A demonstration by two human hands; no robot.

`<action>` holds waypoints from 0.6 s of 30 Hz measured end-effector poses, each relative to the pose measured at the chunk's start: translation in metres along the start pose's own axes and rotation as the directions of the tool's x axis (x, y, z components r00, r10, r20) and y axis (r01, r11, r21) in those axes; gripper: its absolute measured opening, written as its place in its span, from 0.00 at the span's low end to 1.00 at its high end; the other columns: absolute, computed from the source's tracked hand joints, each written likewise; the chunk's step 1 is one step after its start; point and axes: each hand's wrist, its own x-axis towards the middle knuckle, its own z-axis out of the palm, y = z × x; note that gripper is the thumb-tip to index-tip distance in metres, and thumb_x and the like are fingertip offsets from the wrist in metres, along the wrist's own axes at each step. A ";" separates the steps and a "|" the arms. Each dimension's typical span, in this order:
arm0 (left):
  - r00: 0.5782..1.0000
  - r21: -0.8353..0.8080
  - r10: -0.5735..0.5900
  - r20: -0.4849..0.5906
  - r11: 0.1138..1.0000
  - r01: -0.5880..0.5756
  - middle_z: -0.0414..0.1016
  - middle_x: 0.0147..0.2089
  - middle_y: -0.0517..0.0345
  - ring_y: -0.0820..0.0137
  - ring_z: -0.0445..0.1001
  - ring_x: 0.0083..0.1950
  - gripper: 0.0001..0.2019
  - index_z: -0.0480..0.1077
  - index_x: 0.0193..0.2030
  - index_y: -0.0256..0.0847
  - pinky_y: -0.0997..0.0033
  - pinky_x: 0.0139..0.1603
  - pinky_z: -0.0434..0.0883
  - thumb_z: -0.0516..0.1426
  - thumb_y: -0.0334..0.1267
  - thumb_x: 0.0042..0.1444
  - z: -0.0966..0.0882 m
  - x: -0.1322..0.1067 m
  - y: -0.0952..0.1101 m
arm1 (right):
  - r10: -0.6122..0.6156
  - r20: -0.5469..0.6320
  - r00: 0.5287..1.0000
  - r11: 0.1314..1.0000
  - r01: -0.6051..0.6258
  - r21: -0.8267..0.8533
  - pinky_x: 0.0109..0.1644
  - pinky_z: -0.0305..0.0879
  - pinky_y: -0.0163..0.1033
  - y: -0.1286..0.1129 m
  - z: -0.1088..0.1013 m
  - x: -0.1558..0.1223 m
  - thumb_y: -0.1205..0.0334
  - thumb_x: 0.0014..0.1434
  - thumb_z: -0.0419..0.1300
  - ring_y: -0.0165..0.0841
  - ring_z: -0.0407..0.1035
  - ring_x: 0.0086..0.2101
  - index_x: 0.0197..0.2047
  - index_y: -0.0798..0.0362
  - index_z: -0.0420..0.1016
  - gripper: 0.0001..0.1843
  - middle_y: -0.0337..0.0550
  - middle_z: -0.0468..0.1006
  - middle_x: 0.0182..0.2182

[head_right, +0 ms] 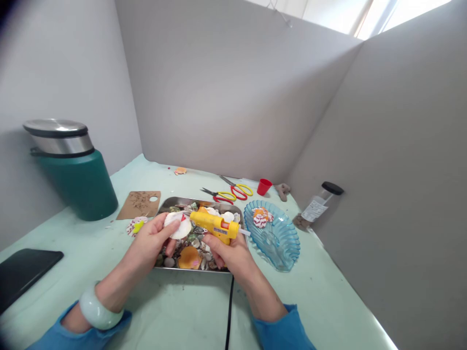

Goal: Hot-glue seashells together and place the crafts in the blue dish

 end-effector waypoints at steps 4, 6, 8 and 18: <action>1.000 0.018 -0.001 0.005 1.000 0.001 0.63 0.10 0.68 0.76 0.58 0.15 0.12 0.61 0.31 0.41 0.78 0.20 0.57 0.54 0.47 0.58 0.000 -0.002 0.003 | -0.015 -0.016 1.000 1.000 0.014 -0.014 0.18 0.50 0.31 0.000 0.000 0.000 0.45 0.51 0.63 0.23 0.51 0.13 0.25 0.54 0.67 0.20 0.29 0.60 0.10; 1.000 0.017 0.002 0.012 1.000 -0.002 0.63 0.11 0.68 0.75 0.60 0.15 0.12 0.61 0.30 0.42 0.78 0.21 0.57 0.54 0.47 0.57 0.001 -0.002 0.004 | -0.016 -0.022 1.000 0.999 0.015 -0.032 0.18 0.50 0.32 0.000 0.000 0.000 0.45 0.51 0.63 0.23 0.51 0.13 0.24 0.53 0.66 0.20 0.29 0.60 0.10; 1.000 0.006 0.006 0.016 1.000 -0.006 0.63 0.11 0.67 0.75 0.61 0.15 0.12 0.61 0.30 0.42 0.78 0.21 0.57 0.54 0.47 0.57 0.001 -0.003 0.005 | -0.014 -0.029 0.999 0.999 0.012 -0.050 0.18 0.50 0.32 -0.001 0.001 0.000 0.45 0.52 0.63 0.23 0.51 0.13 0.23 0.53 0.65 0.20 0.30 0.60 0.10; 0.997 -0.014 -0.018 0.071 1.000 0.019 0.64 0.10 0.66 0.75 0.60 0.15 0.14 0.63 0.30 0.40 0.76 0.21 0.56 0.54 0.48 0.57 0.000 -0.002 0.003 | 0.018 -0.081 0.997 0.988 -0.030 -0.150 0.20 0.52 0.34 -0.012 0.007 -0.005 0.44 0.49 0.64 0.25 0.53 0.15 0.20 0.52 0.64 0.22 0.33 0.60 0.10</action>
